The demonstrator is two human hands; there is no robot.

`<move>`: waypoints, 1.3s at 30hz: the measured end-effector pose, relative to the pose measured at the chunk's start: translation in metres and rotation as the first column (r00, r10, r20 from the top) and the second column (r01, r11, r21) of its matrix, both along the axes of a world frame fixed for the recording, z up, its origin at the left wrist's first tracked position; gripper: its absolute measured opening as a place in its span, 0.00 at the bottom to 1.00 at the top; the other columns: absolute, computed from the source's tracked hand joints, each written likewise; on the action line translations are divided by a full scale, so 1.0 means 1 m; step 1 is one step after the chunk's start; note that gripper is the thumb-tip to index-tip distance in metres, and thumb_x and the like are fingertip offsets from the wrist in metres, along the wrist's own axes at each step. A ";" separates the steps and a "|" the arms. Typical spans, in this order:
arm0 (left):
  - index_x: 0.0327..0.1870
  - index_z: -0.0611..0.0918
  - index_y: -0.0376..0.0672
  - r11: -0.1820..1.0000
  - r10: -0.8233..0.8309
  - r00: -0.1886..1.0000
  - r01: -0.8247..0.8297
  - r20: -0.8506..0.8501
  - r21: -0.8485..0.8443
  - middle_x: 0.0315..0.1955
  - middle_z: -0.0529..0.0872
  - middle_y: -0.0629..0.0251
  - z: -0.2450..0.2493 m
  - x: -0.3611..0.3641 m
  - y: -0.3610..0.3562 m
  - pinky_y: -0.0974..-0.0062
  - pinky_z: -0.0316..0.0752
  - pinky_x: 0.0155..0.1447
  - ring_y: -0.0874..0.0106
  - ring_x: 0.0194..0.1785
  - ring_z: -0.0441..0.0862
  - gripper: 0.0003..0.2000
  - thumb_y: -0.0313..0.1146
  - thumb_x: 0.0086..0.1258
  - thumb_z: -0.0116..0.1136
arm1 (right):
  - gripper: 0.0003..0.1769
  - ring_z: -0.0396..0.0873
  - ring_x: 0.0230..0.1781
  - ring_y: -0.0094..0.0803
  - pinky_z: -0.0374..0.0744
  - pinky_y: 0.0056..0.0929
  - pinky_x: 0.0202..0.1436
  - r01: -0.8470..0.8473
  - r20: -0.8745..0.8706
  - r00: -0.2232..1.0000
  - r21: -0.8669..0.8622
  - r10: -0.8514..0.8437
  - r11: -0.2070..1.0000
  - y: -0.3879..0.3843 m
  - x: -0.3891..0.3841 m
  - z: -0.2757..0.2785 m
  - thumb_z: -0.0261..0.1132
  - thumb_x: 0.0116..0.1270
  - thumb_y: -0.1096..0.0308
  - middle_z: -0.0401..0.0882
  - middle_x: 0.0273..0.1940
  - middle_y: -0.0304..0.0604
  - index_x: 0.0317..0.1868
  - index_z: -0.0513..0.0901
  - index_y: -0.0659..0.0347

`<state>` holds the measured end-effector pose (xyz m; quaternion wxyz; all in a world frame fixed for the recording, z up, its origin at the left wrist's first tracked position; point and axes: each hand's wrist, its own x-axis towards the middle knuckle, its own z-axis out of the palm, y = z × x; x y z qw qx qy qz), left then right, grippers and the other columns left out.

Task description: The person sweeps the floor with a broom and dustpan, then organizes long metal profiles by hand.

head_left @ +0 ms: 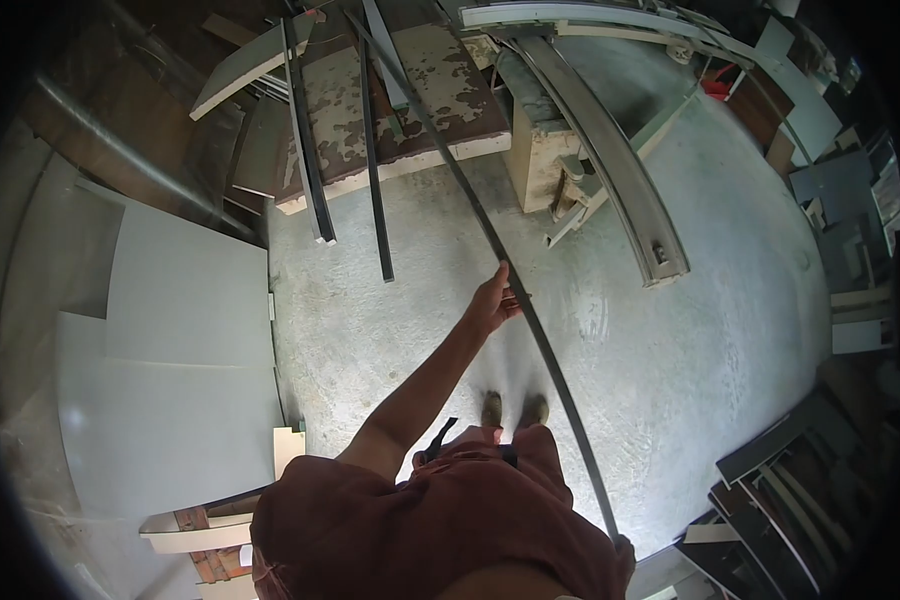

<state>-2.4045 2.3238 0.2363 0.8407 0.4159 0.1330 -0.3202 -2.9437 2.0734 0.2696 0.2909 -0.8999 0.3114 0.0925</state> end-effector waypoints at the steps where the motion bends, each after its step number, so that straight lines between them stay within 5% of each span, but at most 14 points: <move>1: 0.54 0.64 0.38 1.000 -0.009 1.000 0.009 0.000 0.002 0.46 0.71 0.52 0.007 -0.010 -0.001 0.62 0.73 0.47 0.61 0.42 0.75 0.32 0.57 0.60 0.50 | 0.16 0.75 0.40 0.46 0.74 0.37 0.45 0.026 -0.007 1.000 0.019 -0.026 0.999 0.011 -0.017 -0.009 0.57 0.60 0.62 0.75 0.41 0.53 0.48 0.74 0.57; 3: 0.52 0.65 0.37 0.984 0.068 0.995 -0.056 -0.067 0.167 0.41 0.75 0.54 0.021 -0.025 -0.006 0.64 0.75 0.44 0.62 0.39 0.78 0.30 0.57 0.62 0.47 | 0.13 0.74 0.41 0.44 0.75 0.35 0.47 0.075 -0.015 0.997 0.050 -0.075 0.996 0.028 -0.053 -0.034 0.56 0.64 0.63 0.74 0.45 0.53 0.49 0.74 0.53; 4: 0.50 0.65 0.36 0.989 0.050 0.998 -0.042 -0.050 0.145 0.41 0.76 0.54 0.016 -0.029 -0.004 0.64 0.76 0.43 0.62 0.39 0.79 0.28 0.55 0.63 0.47 | 0.12 0.74 0.39 0.38 0.75 0.32 0.44 0.304 0.137 0.919 0.351 -0.369 0.886 0.033 -0.095 -0.092 0.55 0.65 0.64 0.76 0.42 0.50 0.46 0.75 0.56; 5: 0.50 0.65 0.36 0.989 0.047 0.998 -0.040 -0.047 0.142 0.41 0.76 0.54 0.011 -0.032 -0.002 0.64 0.76 0.43 0.62 0.39 0.79 0.28 0.55 0.63 0.47 | 0.11 0.74 0.38 0.32 0.74 0.30 0.41 0.412 0.182 0.737 0.643 -0.651 0.646 0.034 -0.128 -0.144 0.54 0.66 0.65 0.77 0.39 0.47 0.44 0.77 0.58; 6: 0.51 0.65 0.36 0.992 0.040 0.998 -0.033 -0.055 0.125 0.43 0.74 0.54 0.006 -0.034 0.000 0.63 0.75 0.44 0.61 0.40 0.78 0.29 0.55 0.62 0.48 | 0.13 0.73 0.34 0.25 0.73 0.25 0.35 0.351 0.115 0.910 0.294 -0.397 0.889 0.036 -0.116 -0.118 0.52 0.67 0.62 0.77 0.35 0.40 0.44 0.75 0.63; 13: 0.49 0.65 0.36 0.985 -0.003 0.999 0.012 -0.053 0.169 0.39 0.76 0.55 -0.004 -0.076 0.004 0.62 0.74 0.45 0.60 0.39 0.78 0.26 0.54 0.64 0.45 | 0.13 0.75 0.32 0.45 0.72 0.40 0.34 0.206 -0.017 0.978 -0.010 -0.206 0.979 0.060 -0.063 -0.029 0.63 0.53 0.71 0.75 0.30 0.47 0.41 0.75 0.57; 17: 0.44 0.67 0.36 0.978 -0.016 0.999 0.025 -0.044 0.206 0.37 0.76 0.54 -0.005 -0.112 0.000 0.65 0.77 0.40 0.63 0.35 0.80 0.24 0.53 0.66 0.43 | 0.12 0.75 0.30 0.43 0.72 0.40 0.33 0.223 -0.009 0.975 -0.005 -0.224 0.975 0.053 -0.117 -0.070 0.64 0.52 0.70 0.75 0.28 0.46 0.39 0.76 0.56; 19: 0.44 0.67 0.36 0.986 -0.022 0.998 0.032 -0.059 0.161 0.36 0.76 0.54 -0.004 -0.130 0.000 0.65 0.77 0.40 0.62 0.36 0.80 0.24 0.53 0.66 0.43 | 0.12 0.75 0.30 0.42 0.73 0.39 0.33 0.269 -0.312 0.912 -0.031 -0.265 0.963 0.053 -0.135 -0.084 0.65 0.51 0.69 0.75 0.29 0.45 0.38 0.76 0.56; 24: 0.43 0.67 0.39 0.970 -0.086 0.996 0.088 -0.016 0.227 0.33 0.75 0.60 0.014 -0.169 0.005 0.62 0.72 0.47 0.63 0.36 0.78 0.24 0.55 0.64 0.44 | 0.11 0.76 0.32 0.44 0.73 0.39 0.35 0.455 -0.211 0.871 0.012 -0.442 0.890 0.071 -0.171 -0.101 0.63 0.54 0.64 0.77 0.30 0.47 0.38 0.76 0.54; 29: 0.43 0.68 0.42 0.943 -0.195 0.975 0.156 0.109 0.294 0.31 0.77 0.64 0.020 -0.189 0.008 0.65 0.70 0.42 0.68 0.36 0.79 0.28 0.61 0.58 0.49 | 0.10 0.76 0.33 0.47 0.73 0.41 0.36 0.390 -0.182 0.906 0.019 -0.381 0.920 0.093 -0.188 -0.096 0.62 0.55 0.64 0.78 0.31 0.49 0.39 0.76 0.54; 33: 0.42 0.68 0.42 0.936 -0.219 0.968 0.173 0.122 0.308 0.30 0.77 0.64 0.035 -0.201 0.003 0.64 0.71 0.44 0.68 0.36 0.78 0.23 0.56 0.62 0.48 | 0.10 0.76 0.32 0.47 0.73 0.41 0.34 0.394 -0.075 0.917 0.022 -0.392 0.919 0.112 -0.213 -0.093 0.61 0.56 0.65 0.78 0.30 0.49 0.39 0.75 0.54; 39: 0.47 0.68 0.41 0.925 -0.237 0.961 0.179 0.142 0.335 0.34 0.77 0.63 0.034 -0.194 -0.005 0.64 0.70 0.42 0.67 0.37 0.78 0.29 0.60 0.58 0.50 | 0.10 0.77 0.29 0.46 0.72 0.40 0.31 0.373 -0.137 0.918 -0.025 -0.373 0.927 0.119 -0.202 -0.050 0.61 0.56 0.62 0.78 0.26 0.49 0.38 0.75 0.53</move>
